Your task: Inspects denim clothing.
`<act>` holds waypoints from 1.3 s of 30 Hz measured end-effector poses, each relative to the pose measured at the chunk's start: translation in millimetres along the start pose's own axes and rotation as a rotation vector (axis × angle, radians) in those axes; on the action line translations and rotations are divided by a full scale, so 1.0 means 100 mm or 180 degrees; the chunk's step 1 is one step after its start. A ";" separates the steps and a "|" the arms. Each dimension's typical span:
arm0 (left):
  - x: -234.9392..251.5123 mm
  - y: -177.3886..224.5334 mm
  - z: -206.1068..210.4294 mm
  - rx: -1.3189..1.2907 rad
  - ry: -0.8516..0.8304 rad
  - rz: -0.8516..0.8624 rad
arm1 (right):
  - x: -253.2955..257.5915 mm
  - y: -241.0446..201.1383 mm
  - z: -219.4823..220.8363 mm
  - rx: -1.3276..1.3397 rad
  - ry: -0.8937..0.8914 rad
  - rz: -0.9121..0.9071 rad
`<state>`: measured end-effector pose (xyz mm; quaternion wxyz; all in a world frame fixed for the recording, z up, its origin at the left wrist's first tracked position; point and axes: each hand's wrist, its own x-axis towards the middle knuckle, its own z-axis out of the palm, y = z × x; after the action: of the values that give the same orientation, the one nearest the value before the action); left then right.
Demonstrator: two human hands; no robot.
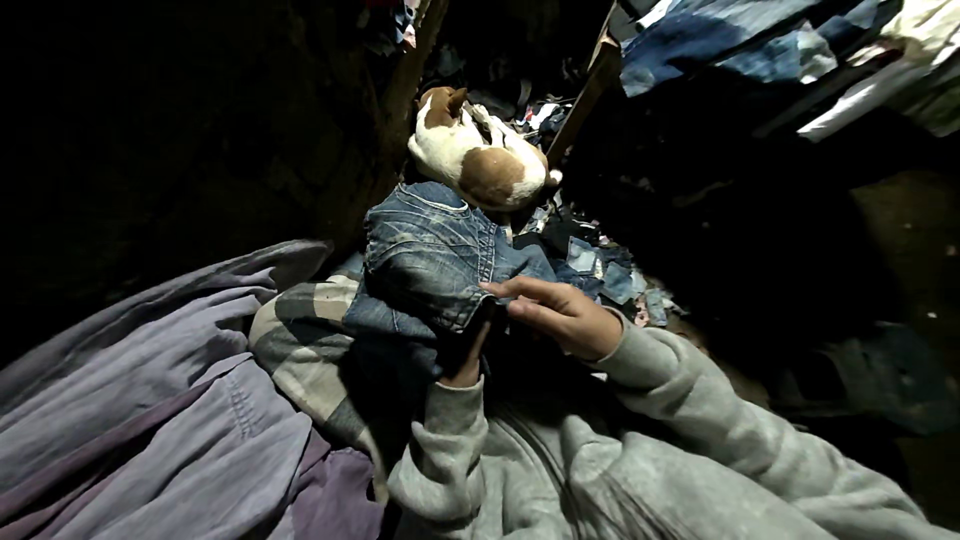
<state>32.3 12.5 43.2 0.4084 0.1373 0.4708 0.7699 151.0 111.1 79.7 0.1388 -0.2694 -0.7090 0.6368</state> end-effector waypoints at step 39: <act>-0.04 0.03 -0.02 0.0376 0.0359 -0.0102 | -0.05 0.23 0.14 -0.1889 0.0615 -0.0767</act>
<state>32.2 7.3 45.3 0.3847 0.1101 0.5397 0.7407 152.5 97.6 56.1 0.1951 -0.2714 -0.8739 0.3531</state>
